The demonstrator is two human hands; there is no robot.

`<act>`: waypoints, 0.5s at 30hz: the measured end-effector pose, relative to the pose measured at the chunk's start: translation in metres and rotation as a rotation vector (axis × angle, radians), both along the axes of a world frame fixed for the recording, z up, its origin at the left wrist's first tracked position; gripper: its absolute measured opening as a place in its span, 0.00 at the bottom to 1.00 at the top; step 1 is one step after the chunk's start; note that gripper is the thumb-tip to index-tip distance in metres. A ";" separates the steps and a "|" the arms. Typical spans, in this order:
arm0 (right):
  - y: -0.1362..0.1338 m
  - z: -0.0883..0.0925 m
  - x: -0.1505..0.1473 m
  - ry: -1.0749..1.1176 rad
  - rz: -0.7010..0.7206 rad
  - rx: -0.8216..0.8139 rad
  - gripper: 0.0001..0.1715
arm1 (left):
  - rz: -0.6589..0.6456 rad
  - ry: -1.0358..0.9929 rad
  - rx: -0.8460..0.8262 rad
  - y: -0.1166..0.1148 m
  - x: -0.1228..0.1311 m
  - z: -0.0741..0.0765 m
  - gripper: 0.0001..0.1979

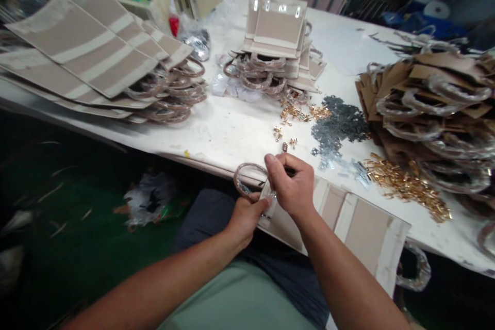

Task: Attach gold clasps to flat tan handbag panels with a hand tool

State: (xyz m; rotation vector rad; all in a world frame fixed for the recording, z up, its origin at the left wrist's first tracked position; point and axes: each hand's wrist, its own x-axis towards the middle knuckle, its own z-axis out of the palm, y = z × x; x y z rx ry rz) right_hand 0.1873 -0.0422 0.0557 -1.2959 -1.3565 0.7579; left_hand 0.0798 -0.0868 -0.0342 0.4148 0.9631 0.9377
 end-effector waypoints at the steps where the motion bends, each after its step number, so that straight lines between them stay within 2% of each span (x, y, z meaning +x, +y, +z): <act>1: 0.001 0.002 -0.004 -0.054 0.047 -0.010 0.33 | 0.006 -0.001 0.000 0.000 0.000 0.001 0.18; 4: 0.005 0.002 -0.009 -0.212 0.156 0.017 0.33 | 0.009 0.001 0.002 0.001 0.000 0.002 0.16; 7: 0.006 -0.004 -0.004 -0.226 0.161 0.038 0.32 | 0.014 -0.010 -0.003 0.001 -0.001 0.003 0.16; 11: 0.004 0.001 0.007 0.017 0.108 0.029 0.30 | -0.003 -0.055 -0.016 0.001 -0.001 0.002 0.17; 15: -0.002 0.015 0.006 0.274 0.088 0.256 0.28 | -0.019 -0.035 -0.043 0.001 0.000 -0.002 0.18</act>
